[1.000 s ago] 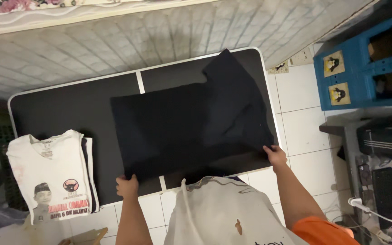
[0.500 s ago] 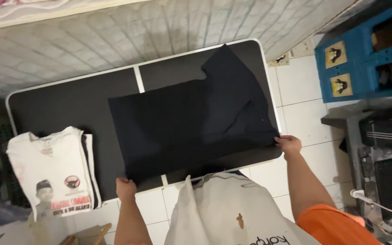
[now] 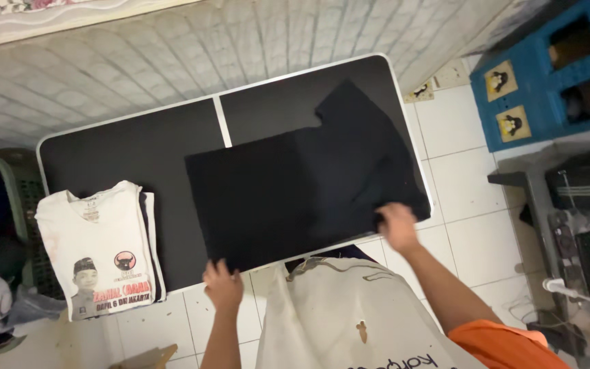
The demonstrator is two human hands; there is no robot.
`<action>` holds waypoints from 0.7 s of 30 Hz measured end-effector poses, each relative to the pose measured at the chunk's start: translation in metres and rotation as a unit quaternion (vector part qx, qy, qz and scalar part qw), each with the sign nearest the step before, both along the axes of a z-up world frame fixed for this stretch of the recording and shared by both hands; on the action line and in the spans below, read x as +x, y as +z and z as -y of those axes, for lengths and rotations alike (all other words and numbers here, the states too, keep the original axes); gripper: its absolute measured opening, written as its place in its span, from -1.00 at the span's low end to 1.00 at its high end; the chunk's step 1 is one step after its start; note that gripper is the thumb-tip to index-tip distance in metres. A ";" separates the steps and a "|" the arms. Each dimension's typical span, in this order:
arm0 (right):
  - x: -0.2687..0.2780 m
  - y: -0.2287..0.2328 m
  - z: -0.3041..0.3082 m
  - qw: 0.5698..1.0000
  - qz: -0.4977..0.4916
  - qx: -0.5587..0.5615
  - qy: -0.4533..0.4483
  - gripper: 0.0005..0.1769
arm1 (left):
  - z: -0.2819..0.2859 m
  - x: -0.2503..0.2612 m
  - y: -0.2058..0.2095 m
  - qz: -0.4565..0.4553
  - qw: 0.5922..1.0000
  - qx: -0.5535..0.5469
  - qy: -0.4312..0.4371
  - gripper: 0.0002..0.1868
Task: The person folds two shirts on a black folding table. They pick up a black t-shirt from a laundry basket, lay it flat, and fold the sleeves and body into a rectangle before placing it on top of another folded shirt.
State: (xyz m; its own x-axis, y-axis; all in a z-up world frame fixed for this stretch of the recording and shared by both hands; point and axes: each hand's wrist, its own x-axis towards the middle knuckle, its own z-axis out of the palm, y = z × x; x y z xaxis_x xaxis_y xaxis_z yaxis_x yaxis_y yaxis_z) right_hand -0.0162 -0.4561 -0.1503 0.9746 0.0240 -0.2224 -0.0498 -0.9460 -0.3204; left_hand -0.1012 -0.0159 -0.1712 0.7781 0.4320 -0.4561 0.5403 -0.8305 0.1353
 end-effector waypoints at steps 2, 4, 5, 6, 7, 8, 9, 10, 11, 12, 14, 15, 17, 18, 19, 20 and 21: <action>-0.008 0.000 -0.033 0.990 -0.049 0.014 0.131 -0.46 | 0.015 -0.007 0.004 0.022 0.996 -0.014 -0.082 -0.41; -0.019 0.003 -0.059 0.978 -0.081 0.004 0.190 -0.43 | 0.029 -0.014 0.008 -0.079 0.983 -0.030 -0.161 -0.27; -0.025 0.006 -0.069 0.970 -0.132 0.005 0.204 -0.37 | 0.032 -0.016 0.009 -0.074 0.983 -0.030 -0.165 -0.27; -0.031 0.011 -0.075 0.958 -0.186 0.007 0.218 -0.28 | 0.035 -0.022 0.011 -0.102 0.980 -0.028 -0.171 -0.22; -0.034 0.017 -0.078 0.959 -0.184 0.006 0.216 -0.28 | 0.036 -0.026 0.013 -0.129 0.975 -0.027 -0.176 -0.16; -0.036 0.022 -0.078 0.952 -0.222 -0.032 0.207 -0.22 | 0.035 -0.028 0.013 -0.127 0.975 -0.027 -0.178 -0.16; -0.037 0.027 -0.076 0.943 -0.260 -0.070 0.198 -0.15 | 0.031 -0.030 0.013 -0.157 0.968 -0.007 -0.195 -0.15; -0.037 0.031 -0.071 0.943 -0.258 -0.071 0.196 -0.15 | 0.027 -0.030 0.011 -0.187 0.959 0.013 -0.212 -0.13; -0.036 0.034 -0.062 0.938 -0.283 -0.105 0.169 -0.13 | 0.023 -0.031 0.008 -0.185 0.959 0.013 -0.213 -0.13; -0.036 0.035 -0.051 0.930 -0.309 -0.138 0.144 -0.10 | 0.018 -0.034 0.005 -0.185 0.959 0.032 -0.212 -0.12; -0.036 0.035 -0.023 0.934 -0.296 -0.169 0.108 -0.08 | 0.007 -0.038 -0.002 -0.183 0.960 0.050 -0.207 -0.11; -0.035 0.034 -0.006 0.936 -0.283 -0.197 0.071 -0.06 | 0.001 -0.039 -0.006 -0.202 0.959 0.054 -0.192 -0.10; -0.037 0.036 0.034 0.935 -0.278 -0.209 0.064 -0.06 | -0.006 -0.035 -0.014 -0.219 0.960 0.054 -0.169 -0.08; -0.038 0.035 0.050 0.934 -0.279 -0.217 0.053 -0.06 | -0.009 -0.034 -0.016 -0.245 0.954 0.050 -0.163 -0.12; -0.037 0.032 0.064 0.933 -0.278 -0.220 0.057 -0.06 | -0.009 -0.032 -0.017 -0.271 0.949 0.045 -0.158 -0.16; -0.042 0.031 0.080 0.945 -0.272 -0.180 0.038 -0.14 | -0.007 -0.031 -0.018 -0.273 0.948 0.043 -0.154 -0.16; -0.045 0.027 0.095 0.954 -0.265 -0.140 0.019 -0.21 | -0.002 -0.027 -0.018 -0.258 0.952 0.088 -0.136 -0.24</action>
